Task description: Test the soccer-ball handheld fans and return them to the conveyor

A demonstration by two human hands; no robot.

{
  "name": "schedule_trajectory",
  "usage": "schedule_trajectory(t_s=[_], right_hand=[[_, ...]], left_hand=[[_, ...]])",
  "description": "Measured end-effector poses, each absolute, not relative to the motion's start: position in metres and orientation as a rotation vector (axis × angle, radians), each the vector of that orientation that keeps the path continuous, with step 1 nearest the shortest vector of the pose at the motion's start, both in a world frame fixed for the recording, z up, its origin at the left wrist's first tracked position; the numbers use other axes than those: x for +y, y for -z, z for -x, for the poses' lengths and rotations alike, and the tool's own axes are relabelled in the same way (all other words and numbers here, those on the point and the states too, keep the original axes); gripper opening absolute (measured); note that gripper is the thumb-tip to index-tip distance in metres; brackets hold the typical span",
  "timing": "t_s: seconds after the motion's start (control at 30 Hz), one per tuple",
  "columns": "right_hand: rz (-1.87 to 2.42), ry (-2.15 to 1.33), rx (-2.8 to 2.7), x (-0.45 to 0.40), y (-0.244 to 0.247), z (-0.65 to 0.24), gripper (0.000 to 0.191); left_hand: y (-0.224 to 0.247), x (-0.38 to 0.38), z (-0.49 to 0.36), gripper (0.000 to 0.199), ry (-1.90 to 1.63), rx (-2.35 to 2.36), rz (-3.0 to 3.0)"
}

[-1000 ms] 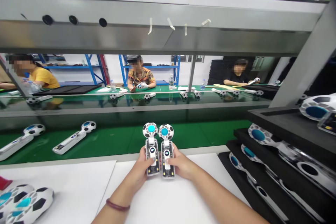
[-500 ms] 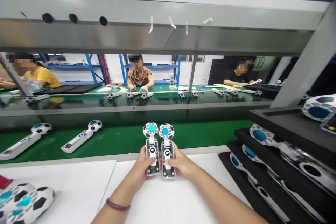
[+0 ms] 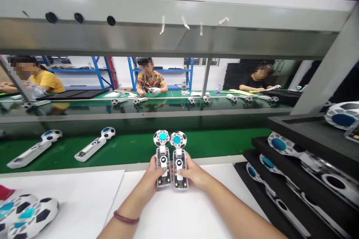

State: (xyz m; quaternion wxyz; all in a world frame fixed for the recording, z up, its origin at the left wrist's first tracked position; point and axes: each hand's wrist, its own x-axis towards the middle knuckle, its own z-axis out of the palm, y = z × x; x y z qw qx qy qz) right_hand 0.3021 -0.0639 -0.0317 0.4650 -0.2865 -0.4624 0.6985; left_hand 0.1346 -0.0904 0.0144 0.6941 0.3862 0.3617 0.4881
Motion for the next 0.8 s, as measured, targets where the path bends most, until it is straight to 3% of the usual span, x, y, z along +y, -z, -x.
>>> schedule_trajectory(t_s=[0.8], right_hand=[[0.673,-1.664,-1.200,-0.070,0.017,-0.301,0.074]], left_hand=[[-0.017,-0.091,-0.136,0.064,-1.161,0.829,-0.914]])
